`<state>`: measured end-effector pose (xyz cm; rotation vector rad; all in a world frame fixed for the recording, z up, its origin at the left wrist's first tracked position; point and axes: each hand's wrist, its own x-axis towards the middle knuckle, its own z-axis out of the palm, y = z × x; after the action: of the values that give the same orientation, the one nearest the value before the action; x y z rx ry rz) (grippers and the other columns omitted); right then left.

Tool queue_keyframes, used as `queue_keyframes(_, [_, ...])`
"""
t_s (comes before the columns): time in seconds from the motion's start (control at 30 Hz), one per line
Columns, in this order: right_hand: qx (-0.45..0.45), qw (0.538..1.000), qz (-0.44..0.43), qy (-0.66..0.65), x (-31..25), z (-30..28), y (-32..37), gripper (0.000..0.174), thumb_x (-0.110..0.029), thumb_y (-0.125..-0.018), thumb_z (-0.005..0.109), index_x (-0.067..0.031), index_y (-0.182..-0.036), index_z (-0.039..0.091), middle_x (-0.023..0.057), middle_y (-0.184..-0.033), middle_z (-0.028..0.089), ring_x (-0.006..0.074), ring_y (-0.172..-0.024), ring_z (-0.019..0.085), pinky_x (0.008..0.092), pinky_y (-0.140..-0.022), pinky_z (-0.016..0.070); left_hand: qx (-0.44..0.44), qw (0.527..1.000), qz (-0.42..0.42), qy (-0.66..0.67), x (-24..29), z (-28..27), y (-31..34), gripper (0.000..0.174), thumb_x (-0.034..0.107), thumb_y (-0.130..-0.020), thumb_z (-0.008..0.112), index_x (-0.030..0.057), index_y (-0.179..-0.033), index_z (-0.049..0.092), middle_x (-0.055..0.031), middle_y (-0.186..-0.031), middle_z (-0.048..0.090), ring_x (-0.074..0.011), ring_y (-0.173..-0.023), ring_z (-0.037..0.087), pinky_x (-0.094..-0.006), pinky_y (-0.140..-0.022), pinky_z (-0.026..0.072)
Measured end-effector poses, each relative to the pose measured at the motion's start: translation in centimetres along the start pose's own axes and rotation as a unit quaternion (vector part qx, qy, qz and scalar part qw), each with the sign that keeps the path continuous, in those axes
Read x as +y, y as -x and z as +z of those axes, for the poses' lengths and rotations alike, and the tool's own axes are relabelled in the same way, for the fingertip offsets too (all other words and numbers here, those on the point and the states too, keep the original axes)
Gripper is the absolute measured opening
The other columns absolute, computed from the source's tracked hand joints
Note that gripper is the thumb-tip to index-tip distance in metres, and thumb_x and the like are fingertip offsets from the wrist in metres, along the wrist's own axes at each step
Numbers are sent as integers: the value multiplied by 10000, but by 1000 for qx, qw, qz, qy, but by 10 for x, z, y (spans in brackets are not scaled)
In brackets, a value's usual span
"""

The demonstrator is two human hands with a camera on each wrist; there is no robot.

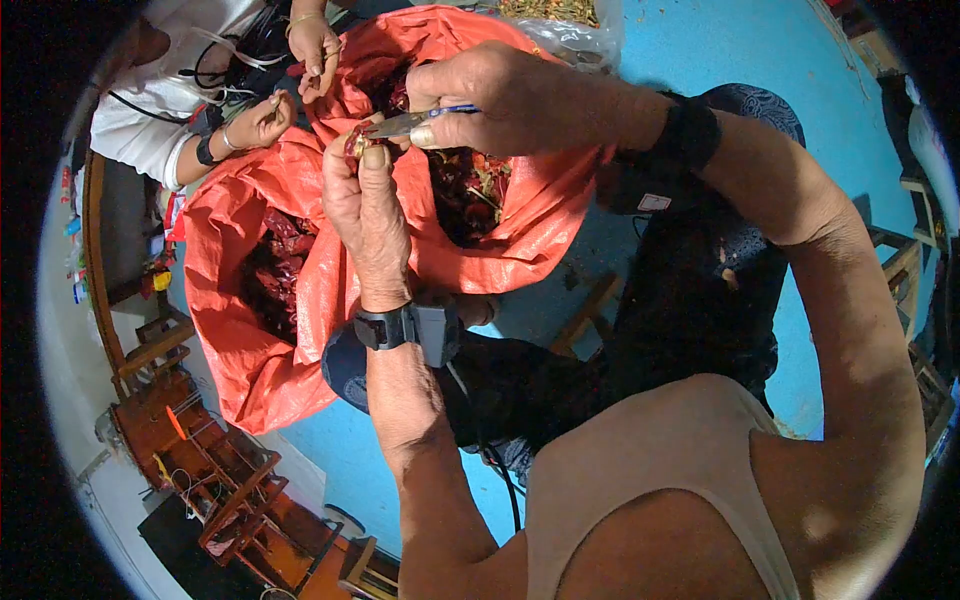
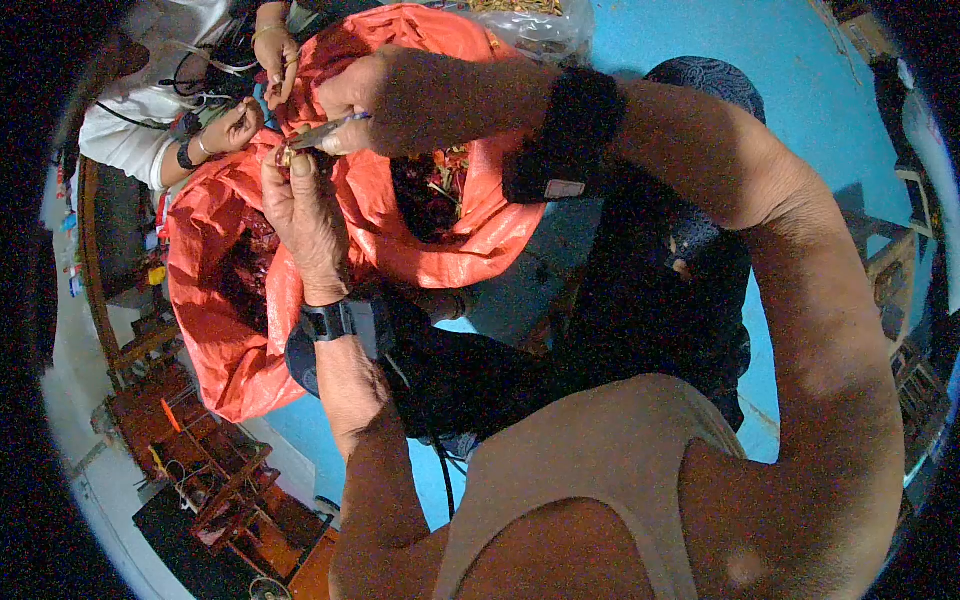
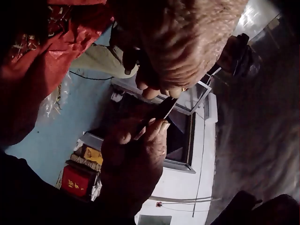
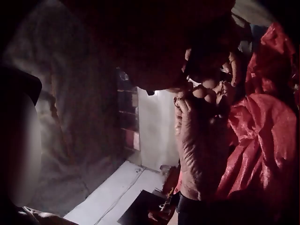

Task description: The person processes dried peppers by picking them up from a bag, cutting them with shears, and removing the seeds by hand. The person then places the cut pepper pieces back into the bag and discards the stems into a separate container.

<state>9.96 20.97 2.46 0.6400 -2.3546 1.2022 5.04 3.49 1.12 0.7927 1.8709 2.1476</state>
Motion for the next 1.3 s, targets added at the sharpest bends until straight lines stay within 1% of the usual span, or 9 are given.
queue_keyframes(0.1, [44,992,-94,76,-3,1,-1,200,-197,-771,579,-27,-724,485,115,-566,451,270,-515,492,351,-485,378,13,998,31,-60,-3,-1,0,224,173,-853,523,1,-993,497,-71,-911,557,-112,-826,526,-245,-768,428])
queue_keyframes(0.53, [95,991,-33,87,-13,13,-5,199,-197,-760,588,-33,-725,482,112,-526,447,266,-479,490,357,-467,375,53,998,34,-6,2,5,-4,227,188,-848,536,31,-1001,478,-30,-910,534,-93,-784,493,-211,-720,404])
queue_keyframes(0.63, [89,995,-35,-21,-15,17,-10,202,-221,-805,548,-38,-735,499,36,-520,425,140,-461,444,281,-444,358,44,996,39,70,6,7,-8,233,187,-847,535,40,-1014,466,-26,-918,534,-94,-758,494,-215,-703,407])
queue_keyframes(0.7, [-22,902,302,-309,-35,7,-18,217,-231,-848,493,-44,-737,505,-24,-539,387,50,-503,394,208,-445,324,34,996,37,78,6,4,-8,233,186,-847,534,40,-1014,464,-28,-929,537,-102,-764,503,-228,-710,414])
queue_keyframes(0.87, [51,906,75,-413,-18,-27,-25,189,-174,-865,455,-36,-746,503,-9,-586,406,88,-505,446,226,-440,342,-4,995,-4,104,5,6,0,259,180,-850,523,6,-1032,461,-117,-886,579,-180,-806,559,-306,-787,432])
queue_keyframes(1.0, [-99,756,357,-539,-15,-48,-50,255,-213,-788,566,19,-781,461,61,-589,389,163,-497,423,294,-469,369,4,990,11,143,4,-1,-3,294,221,-837,544,19,-1033,461,-83,-904,574,-176,-836,557,-327,-776,451])
queue_keyframes(1.03, [-2,914,159,-373,-11,-25,-41,230,-190,-795,559,17,-772,461,63,-588,403,161,-505,431,294,-477,367,5,990,13,139,4,-2,-4,305,229,-833,551,22,-1036,457,-85,-909,572,-179,-836,557,-328,-775,451])
queue_keyframes(1.07, [95,979,-58,-171,-16,-13,-39,207,-167,-802,551,16,-762,462,65,-587,417,160,-513,440,293,-486,365,6,991,16,134,5,-4,-4,316,236,-828,557,25,-1038,454,-87,-915,569,-181,-836,556,-329,-775,452])
queue_keyframes(1.3, [-46,999,17,-12,-29,-27,-26,222,-225,-842,503,-23,-766,449,53,-591,461,156,-527,450,289,-492,367,3,993,19,113,10,-4,-2,351,246,-815,577,24,-1048,438,-67,-987,529,-168,-877,525,-309,-811,428])
